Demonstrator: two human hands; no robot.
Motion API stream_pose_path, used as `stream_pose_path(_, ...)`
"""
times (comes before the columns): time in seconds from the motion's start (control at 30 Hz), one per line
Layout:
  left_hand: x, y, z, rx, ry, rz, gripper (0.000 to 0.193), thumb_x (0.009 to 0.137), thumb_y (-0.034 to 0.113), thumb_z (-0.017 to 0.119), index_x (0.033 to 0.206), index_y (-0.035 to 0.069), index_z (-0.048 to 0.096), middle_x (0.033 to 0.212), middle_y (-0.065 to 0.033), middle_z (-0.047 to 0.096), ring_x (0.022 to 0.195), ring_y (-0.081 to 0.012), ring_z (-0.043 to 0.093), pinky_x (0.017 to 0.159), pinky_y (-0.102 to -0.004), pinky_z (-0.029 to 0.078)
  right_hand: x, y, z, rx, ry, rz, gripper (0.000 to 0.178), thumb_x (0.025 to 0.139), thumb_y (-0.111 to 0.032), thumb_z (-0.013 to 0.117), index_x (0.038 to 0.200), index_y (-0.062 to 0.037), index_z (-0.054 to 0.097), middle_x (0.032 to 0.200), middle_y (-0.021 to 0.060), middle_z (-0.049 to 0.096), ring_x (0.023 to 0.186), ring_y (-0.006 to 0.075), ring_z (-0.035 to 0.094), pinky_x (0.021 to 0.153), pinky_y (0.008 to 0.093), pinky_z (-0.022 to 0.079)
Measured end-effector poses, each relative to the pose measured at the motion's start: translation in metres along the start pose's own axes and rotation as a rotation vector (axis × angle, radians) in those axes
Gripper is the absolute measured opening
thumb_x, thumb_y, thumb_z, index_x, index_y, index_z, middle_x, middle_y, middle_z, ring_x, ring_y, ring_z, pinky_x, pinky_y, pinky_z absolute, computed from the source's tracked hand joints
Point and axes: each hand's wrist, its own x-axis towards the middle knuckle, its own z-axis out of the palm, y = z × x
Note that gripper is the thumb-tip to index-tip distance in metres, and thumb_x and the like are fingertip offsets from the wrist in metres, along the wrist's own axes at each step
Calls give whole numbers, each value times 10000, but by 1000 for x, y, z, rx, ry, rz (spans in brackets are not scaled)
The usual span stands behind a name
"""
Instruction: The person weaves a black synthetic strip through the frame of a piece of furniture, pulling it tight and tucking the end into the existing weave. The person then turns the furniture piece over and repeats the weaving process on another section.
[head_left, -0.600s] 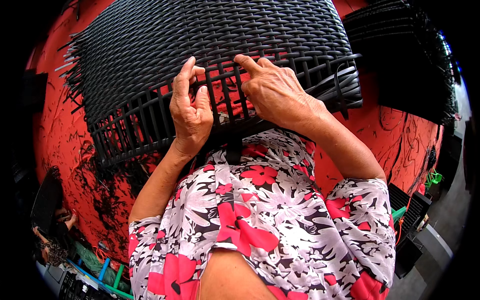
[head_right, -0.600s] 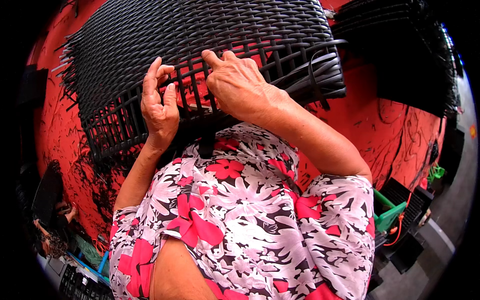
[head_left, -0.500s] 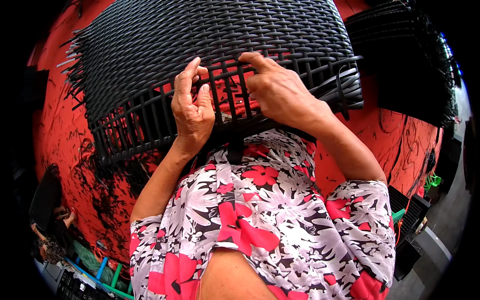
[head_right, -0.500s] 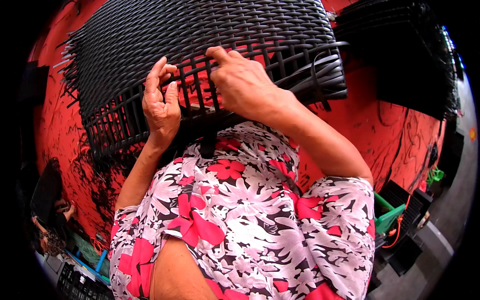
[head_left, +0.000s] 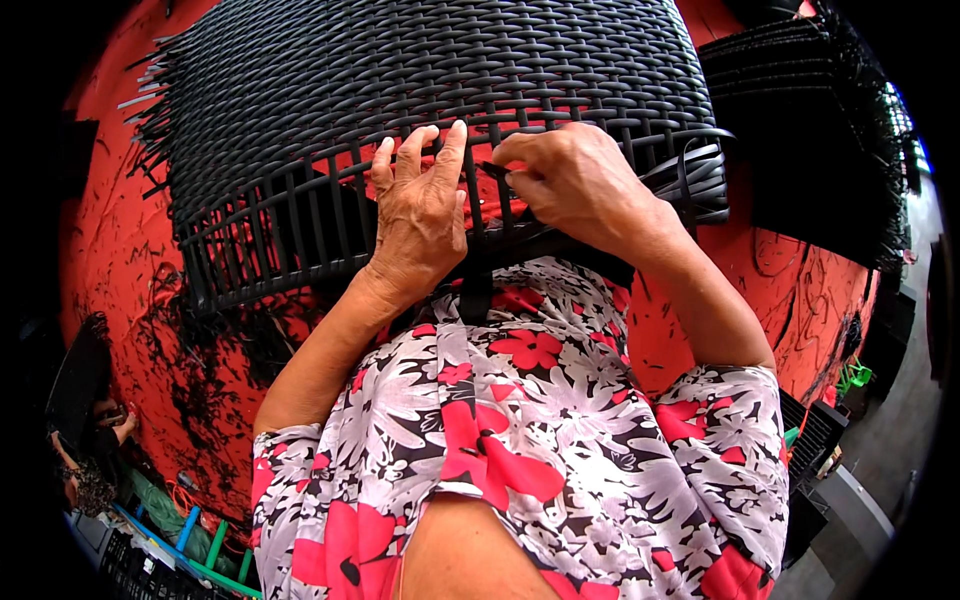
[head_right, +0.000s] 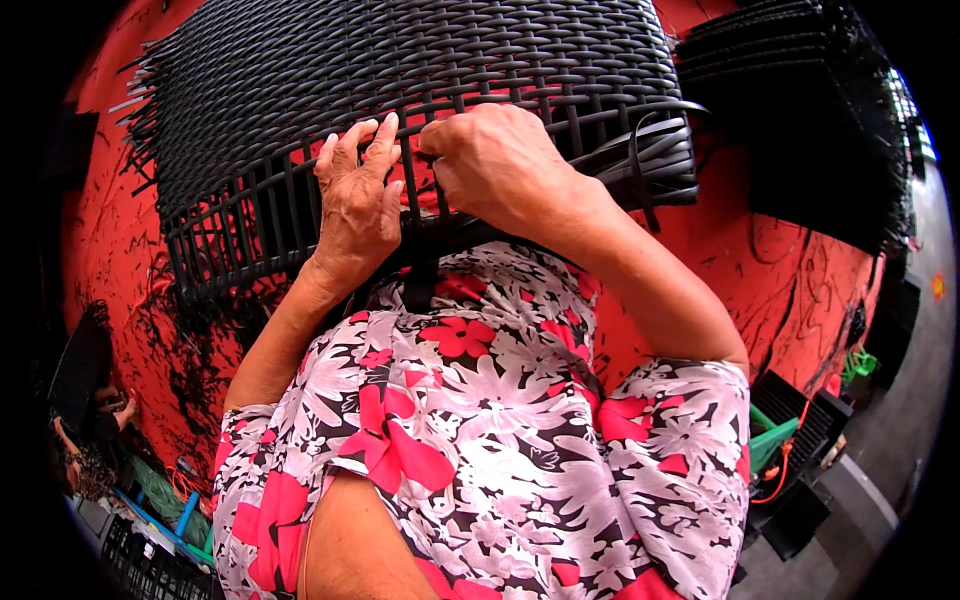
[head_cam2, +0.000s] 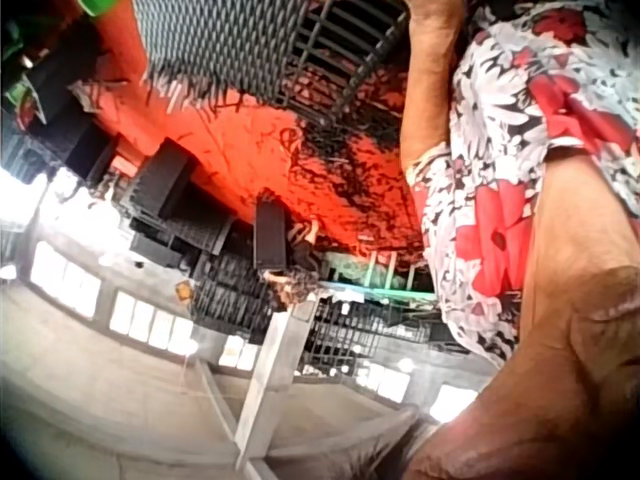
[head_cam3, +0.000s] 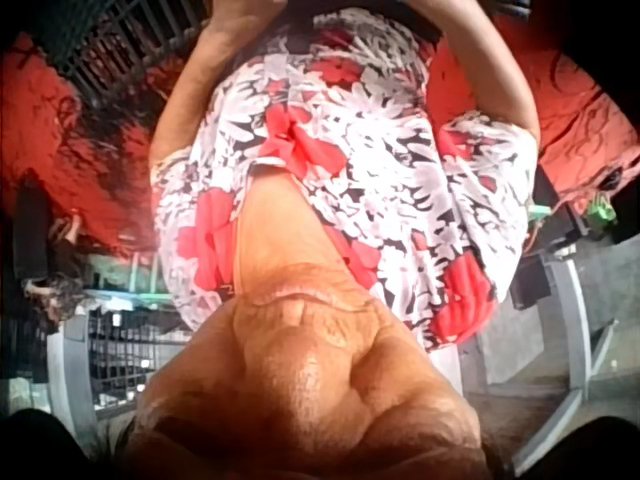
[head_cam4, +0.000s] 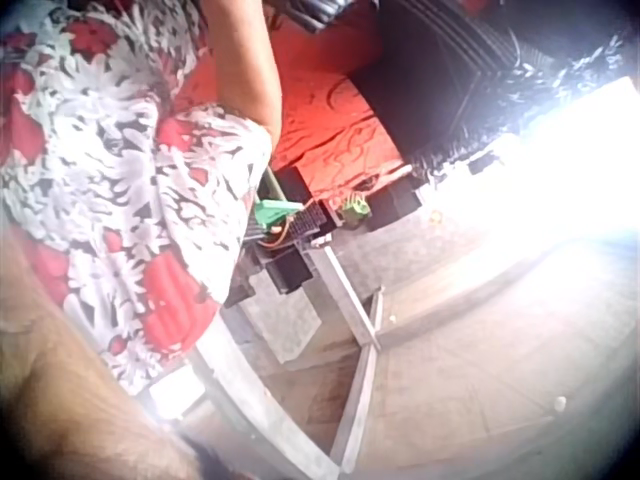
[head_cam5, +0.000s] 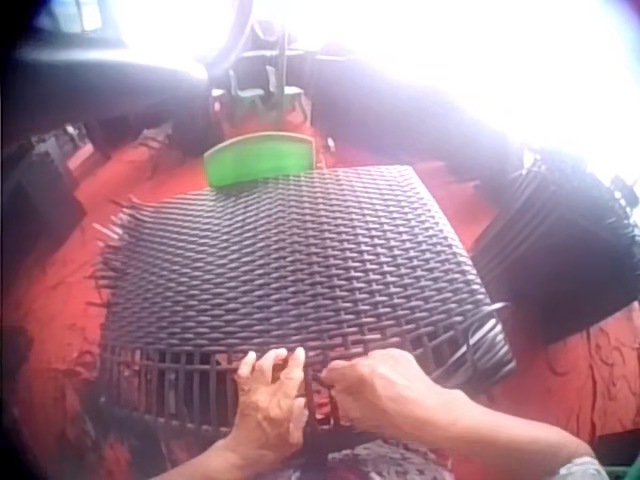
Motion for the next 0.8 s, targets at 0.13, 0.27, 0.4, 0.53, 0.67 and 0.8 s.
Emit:
stream_pose_path(0.13,0,-3,1,-83,58,-8,655,761,-5,622,1380,4,409,999,-102,672,1249,-283,411,1081,-466,186,15,-11,-1,-262,-244,9,105,751,-127,610,788,-48,669,640,166,603,648,353,620,594,440,481)
stream_pose_path(0.27,7,2,-3,-133,27,-64,589,722,-14,671,1289,32,519,1073,-97,660,1225,-278,439,1062,-441,225,15,4,19,-117,-126,-39,86,753,-130,627,758,-53,667,644,149,610,633,345,616,588,426,482)
stream_pose_path(0.4,7,-4,-9,-357,74,-152,318,694,-35,705,998,47,662,1265,-107,592,1138,-255,521,1029,-379,321,9,6,21,106,111,-62,110,768,-112,671,850,-38,682,799,132,655,706,337,636,628,423,501)
stream_pose_path(0.53,5,2,-31,-585,117,-233,270,701,-71,684,940,36,616,1254,-103,539,1021,-205,567,996,-334,380,11,-7,30,539,154,-77,176,838,-75,646,1005,-34,683,870,89,663,715,196,646,609,327,502)
stream_pose_path(0.67,2,5,-53,-707,73,-322,320,741,-53,666,1046,33,626,1255,-104,569,1047,-196,561,1021,-341,371,12,-13,19,793,-114,204,179,851,-86,669,1019,-27,687,763,30,674,678,69,588,585,255,480)
stream_pose_path(0.8,-22,-12,-35,-206,170,-153,476,772,23,681,1230,22,551,1105,-84,628,1060,-229,550,1017,-368,353,15,-12,27,316,122,-31,101,797,-74,653,869,-7,678,730,137,658,669,262,642,599,379,490)
